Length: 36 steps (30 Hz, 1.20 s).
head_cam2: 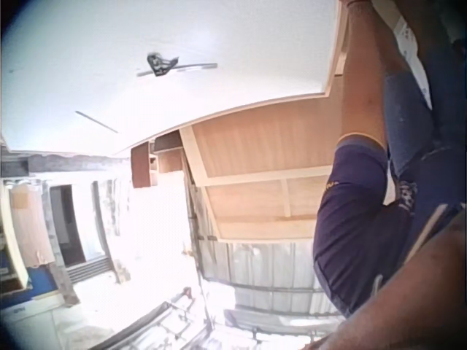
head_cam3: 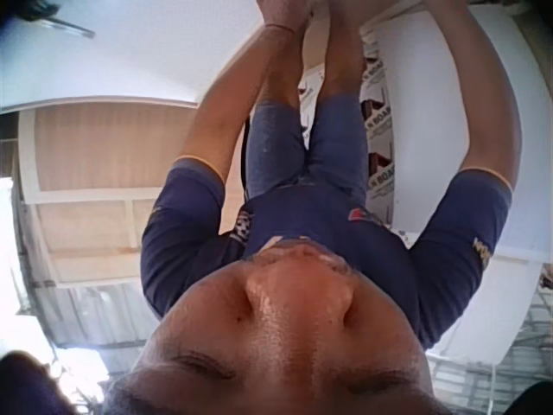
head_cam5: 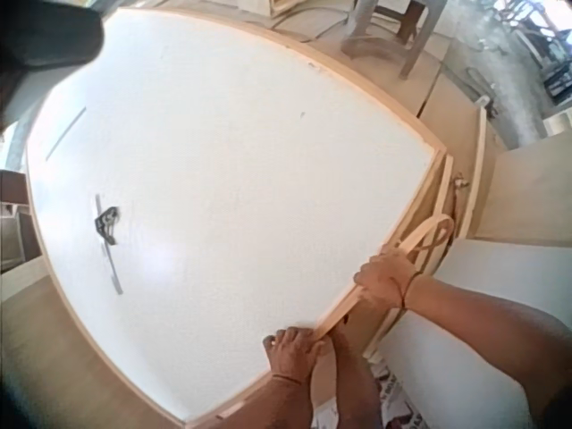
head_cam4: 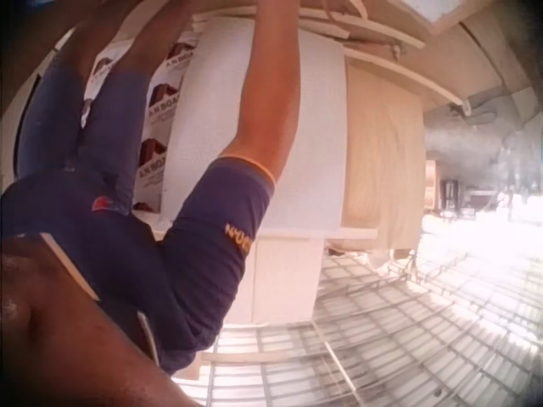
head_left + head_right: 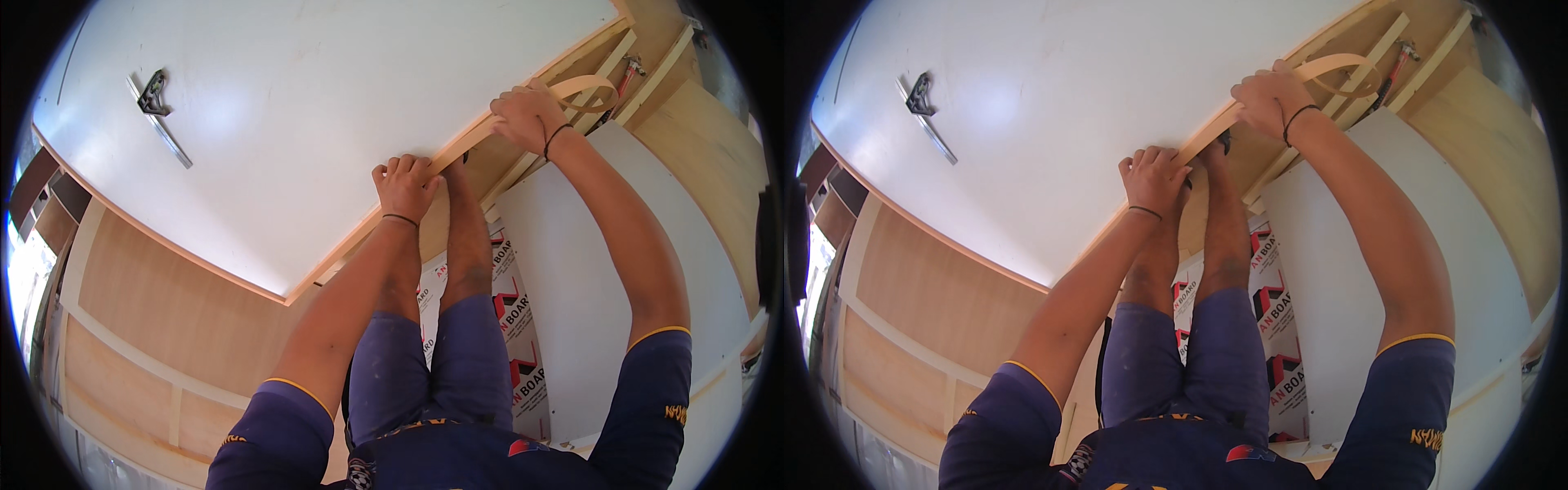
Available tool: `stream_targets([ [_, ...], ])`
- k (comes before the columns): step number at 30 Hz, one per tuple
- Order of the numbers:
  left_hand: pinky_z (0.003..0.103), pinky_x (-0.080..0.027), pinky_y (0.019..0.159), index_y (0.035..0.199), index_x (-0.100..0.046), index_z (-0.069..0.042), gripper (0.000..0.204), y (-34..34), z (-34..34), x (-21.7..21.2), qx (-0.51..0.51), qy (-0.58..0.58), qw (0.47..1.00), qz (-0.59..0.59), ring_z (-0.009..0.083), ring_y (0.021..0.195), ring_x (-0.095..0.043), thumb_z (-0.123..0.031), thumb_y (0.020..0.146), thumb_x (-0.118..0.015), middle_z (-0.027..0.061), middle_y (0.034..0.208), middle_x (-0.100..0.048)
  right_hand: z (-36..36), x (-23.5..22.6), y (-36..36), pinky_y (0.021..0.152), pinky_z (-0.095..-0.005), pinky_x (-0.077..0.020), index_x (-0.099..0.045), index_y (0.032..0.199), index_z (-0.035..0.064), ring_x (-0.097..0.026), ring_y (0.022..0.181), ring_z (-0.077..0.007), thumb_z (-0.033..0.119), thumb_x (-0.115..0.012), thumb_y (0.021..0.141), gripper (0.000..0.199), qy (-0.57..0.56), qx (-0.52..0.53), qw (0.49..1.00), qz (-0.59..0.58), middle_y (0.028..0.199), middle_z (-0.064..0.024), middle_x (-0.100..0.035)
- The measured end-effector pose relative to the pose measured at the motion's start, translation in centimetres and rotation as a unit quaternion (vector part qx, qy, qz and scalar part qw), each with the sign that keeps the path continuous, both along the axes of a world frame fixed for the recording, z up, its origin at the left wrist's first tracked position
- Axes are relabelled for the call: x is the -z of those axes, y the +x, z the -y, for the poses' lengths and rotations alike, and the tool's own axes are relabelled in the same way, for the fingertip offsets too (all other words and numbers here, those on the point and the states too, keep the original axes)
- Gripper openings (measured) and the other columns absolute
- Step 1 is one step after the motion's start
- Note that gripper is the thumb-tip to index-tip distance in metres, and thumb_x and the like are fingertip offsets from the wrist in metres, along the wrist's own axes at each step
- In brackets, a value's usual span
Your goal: The person applies a wooden edge banding strip to the exposed edge of a furniture panel, pressing it into place by hand, and then cuts a small piece of wood with blue scissors.
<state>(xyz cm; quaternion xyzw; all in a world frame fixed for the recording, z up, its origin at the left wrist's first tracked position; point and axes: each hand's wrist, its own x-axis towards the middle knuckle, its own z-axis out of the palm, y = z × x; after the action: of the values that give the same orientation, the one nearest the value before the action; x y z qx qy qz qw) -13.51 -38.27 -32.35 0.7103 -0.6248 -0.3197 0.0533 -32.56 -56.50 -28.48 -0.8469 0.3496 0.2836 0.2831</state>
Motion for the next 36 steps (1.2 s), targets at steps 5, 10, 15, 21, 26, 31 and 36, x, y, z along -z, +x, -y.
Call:
stream_targets([
  [5,0.040,-0.031,0.080,0.083,-0.062,-0.015,0.020,0.1,-0.4,0.7,0.026,-0.022,0.999,0.005,0.0198,0.084,-0.055,-0.030,0.071,-0.069,-0.0007,0.084,-0.056,-0.6,1.0,-0.6,0.084,-0.0373,-0.0357,-0.062,0.083,0.0120,-0.058,0.088,-0.0213,0.030,-0.057,0.080,0.019,-0.033,0.025,0.999,0.022,0.082,-0.0055,-0.062],
  [10,0.041,-0.031,0.079,0.081,-0.062,-0.016,0.017,-0.8,-0.5,0.4,0.007,-0.018,0.999,0.029,0.0186,0.083,-0.055,-0.029,0.071,-0.069,-0.0009,0.083,-0.055,-0.4,1.4,-0.5,0.084,-0.0381,-0.0355,-0.062,0.080,0.0113,-0.058,0.087,-0.0215,0.029,-0.057,0.077,0.018,-0.016,0.050,0.998,0.016,0.081,-0.0059,-0.063],
  [15,0.041,-0.032,0.078,0.080,-0.063,-0.016,0.019,-1.0,-0.4,0.0,-0.011,-0.001,0.999,0.033,0.0183,0.084,-0.055,-0.034,0.075,-0.066,-0.0013,0.085,-0.056,-0.8,1.9,-0.7,0.083,-0.0375,-0.0351,-0.061,0.079,0.0102,-0.058,0.084,-0.0223,0.030,-0.059,0.076,0.021,-0.042,0.050,0.998,0.023,0.079,-0.0067,-0.063],
  [21,0.036,-0.032,0.076,0.081,-0.063,-0.013,0.034,-1.4,3.8,-0.3,-0.062,0.159,0.985,-0.002,0.0191,0.077,-0.057,-0.047,0.074,-0.065,-0.0003,0.079,-0.060,0.4,0.7,-0.5,0.087,-0.0373,-0.0327,-0.061,0.086,0.0112,-0.057,0.090,-0.0211,0.041,-0.062,0.073,0.032,-0.050,0.074,0.995,-0.040,0.084,-0.0057,-0.064],
  [26,0.034,-0.031,0.076,0.081,-0.063,-0.012,0.041,-3.3,9.1,-0.5,-0.047,0.179,0.983,0.009,0.0172,0.075,-0.058,-0.051,0.069,-0.068,-0.0002,0.078,-0.062,1.0,1.0,-3.0,0.091,-0.0379,-0.0309,-0.061,0.100,0.0121,-0.053,0.101,-0.0218,0.047,-0.063,0.072,0.045,-0.215,0.144,0.964,0.059,0.096,-0.0078,-0.062],
  [31,0.034,-0.031,0.077,0.081,-0.063,-0.012,0.042,-3.6,11.5,-1.5,-0.024,0.259,0.965,0.031,0.0168,0.077,-0.059,-0.051,0.066,-0.070,-0.0002,0.081,-0.064,2.6,4.2,-8.9,0.091,-0.0468,-0.0357,-0.057,0.110,0.0026,-0.049,0.110,-0.0251,0.049,-0.061,0.077,0.057,-0.397,0.596,0.683,0.146,0.112,-0.0148,-0.055],
  [36,0.034,-0.031,0.077,0.082,-0.063,-0.012,0.044,-3.6,11.9,-1.3,0.003,0.263,0.963,0.063,0.0172,0.079,-0.058,-0.051,0.065,-0.071,-0.0002,0.079,-0.063,3.1,4.4,-12.4,0.090,-0.0483,-0.0383,-0.033,0.129,-0.0070,-0.049,0.111,-0.0282,0.047,-0.057,0.084,0.074,0.085,0.940,0.235,0.233,0.115,-0.0161,-0.053],
])
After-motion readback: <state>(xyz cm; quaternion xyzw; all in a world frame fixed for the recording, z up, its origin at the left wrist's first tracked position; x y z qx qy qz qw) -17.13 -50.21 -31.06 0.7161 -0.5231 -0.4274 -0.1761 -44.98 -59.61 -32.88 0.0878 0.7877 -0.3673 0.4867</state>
